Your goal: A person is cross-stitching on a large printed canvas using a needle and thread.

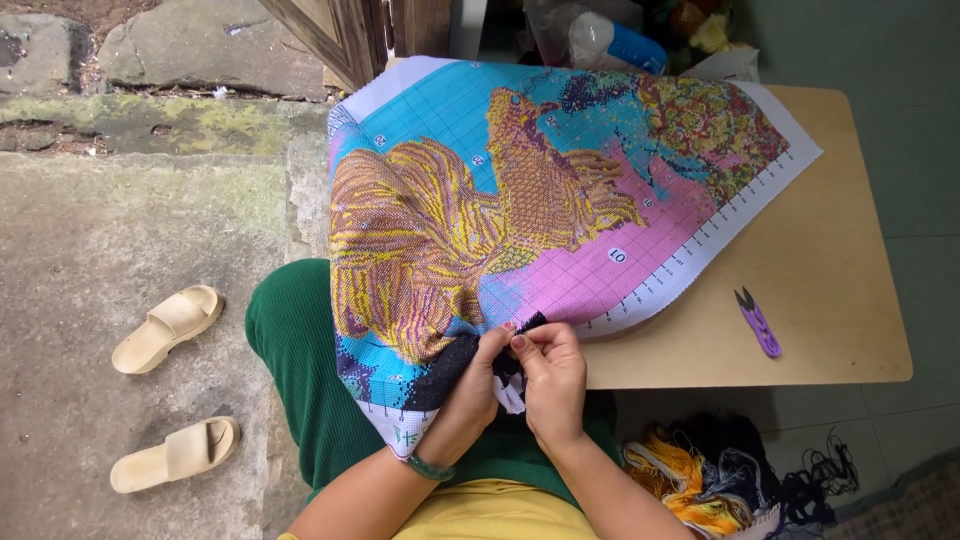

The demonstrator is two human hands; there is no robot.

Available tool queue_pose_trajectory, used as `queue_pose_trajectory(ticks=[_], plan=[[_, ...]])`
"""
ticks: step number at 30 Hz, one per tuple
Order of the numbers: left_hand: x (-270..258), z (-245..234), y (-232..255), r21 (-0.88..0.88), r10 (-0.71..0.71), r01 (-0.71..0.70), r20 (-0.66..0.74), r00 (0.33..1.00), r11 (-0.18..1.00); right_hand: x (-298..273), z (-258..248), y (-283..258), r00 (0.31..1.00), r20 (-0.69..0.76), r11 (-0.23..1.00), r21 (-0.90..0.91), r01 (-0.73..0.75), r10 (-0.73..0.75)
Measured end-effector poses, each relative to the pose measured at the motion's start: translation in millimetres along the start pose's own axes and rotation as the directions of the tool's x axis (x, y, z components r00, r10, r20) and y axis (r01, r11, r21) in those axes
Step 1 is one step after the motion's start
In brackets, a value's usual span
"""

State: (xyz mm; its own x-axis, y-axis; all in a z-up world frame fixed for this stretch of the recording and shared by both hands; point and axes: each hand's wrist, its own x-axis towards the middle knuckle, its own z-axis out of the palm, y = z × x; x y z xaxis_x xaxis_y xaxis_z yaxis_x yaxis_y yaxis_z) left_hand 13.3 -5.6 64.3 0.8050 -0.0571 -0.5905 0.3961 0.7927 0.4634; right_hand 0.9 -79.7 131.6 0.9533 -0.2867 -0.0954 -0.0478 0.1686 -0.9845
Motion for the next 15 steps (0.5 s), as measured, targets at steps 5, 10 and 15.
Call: queue_pose_trajectory(ticks=[5, 10, 15], plan=[[-21, 8, 15, -0.062, 0.078, -0.067, 0.188, 0.979, 0.996, 6, 5, -22, 0.999, 0.022, 0.999, -0.025, 0.046, -0.046], [-24, 1, 26, 0.049, 0.052, -0.068, 0.272, 0.961, 0.996, 7, -4, -36, 0.979, 0.155, 0.848, -0.493, 0.192, -0.132], [-26, -2, 37, 0.343, 0.216, -0.389, 0.445, 0.869, 0.855, 12, -4, -44, 0.99, 0.138, 0.865, -0.491, 0.105, -0.042]])
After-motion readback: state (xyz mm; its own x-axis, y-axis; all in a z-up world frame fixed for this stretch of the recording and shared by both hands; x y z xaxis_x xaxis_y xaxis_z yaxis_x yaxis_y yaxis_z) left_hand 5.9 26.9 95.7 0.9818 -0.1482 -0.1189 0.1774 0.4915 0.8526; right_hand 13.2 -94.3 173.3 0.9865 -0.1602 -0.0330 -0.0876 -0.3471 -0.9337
